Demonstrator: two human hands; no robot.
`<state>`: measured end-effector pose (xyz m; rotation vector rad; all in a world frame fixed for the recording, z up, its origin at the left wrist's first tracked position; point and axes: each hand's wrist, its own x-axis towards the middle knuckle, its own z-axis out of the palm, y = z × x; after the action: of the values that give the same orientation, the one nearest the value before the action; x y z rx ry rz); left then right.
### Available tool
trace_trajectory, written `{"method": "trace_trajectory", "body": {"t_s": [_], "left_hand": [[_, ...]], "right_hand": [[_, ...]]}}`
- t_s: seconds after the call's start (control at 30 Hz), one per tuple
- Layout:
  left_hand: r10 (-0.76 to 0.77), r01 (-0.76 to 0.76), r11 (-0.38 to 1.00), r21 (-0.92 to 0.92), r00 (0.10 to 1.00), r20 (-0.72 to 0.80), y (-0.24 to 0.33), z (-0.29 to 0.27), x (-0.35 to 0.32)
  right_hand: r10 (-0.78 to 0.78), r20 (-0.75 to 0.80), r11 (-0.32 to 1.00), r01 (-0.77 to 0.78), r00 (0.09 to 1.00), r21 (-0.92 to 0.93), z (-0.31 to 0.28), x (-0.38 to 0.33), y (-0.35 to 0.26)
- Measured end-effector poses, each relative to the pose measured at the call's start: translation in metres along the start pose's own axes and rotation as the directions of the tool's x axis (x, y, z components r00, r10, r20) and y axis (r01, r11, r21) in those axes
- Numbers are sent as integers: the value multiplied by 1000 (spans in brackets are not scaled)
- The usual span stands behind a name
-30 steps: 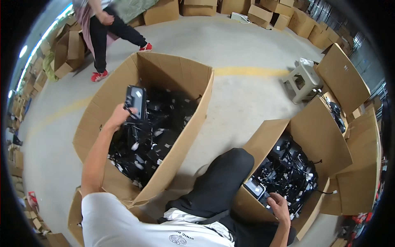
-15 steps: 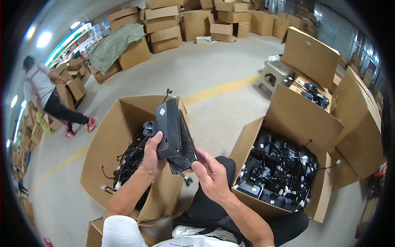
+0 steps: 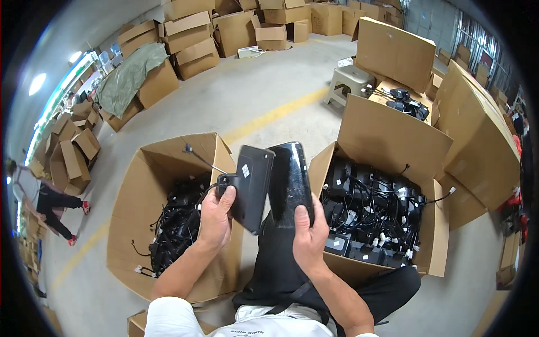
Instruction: The person sits on the floor between two large cardboard boxes and repeatedly picks up black electronic devices from the left box. They briefly inspect each device and place it into the right box. The process is repetitive and involves handling the devices one at a time.
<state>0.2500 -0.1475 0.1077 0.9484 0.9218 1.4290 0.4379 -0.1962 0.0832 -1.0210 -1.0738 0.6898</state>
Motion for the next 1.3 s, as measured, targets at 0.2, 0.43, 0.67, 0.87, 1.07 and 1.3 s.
{"method": "trace_trajectory", "body": {"t_s": [0.2,0.43,0.67,0.87,1.07,1.3], "left_hand": [[-74,72,994,-87,997,-17,-2,7,-8],[-145,148,985,-88,989,37,-33,33,-25],[-97,-143,447,883,974,207,77,10,-39],[-182,94,922,376,962,205,39,30,1],[-403,400,914,71,914,33,2,63,-14],[-58,-53,932,359,955,291,2,72,-30]], "right_hand": [[137,-20,974,-131,990,186,-3,-1,9],[178,113,982,-183,978,41,11,-19,0],[184,264,982,-186,947,-17,-57,8,-6],[-40,296,999,33,954,28,-42,-3,-15],[-282,-14,939,273,959,-211,-55,-6,-10],[178,192,957,-215,965,192,-87,14,-30]]}}
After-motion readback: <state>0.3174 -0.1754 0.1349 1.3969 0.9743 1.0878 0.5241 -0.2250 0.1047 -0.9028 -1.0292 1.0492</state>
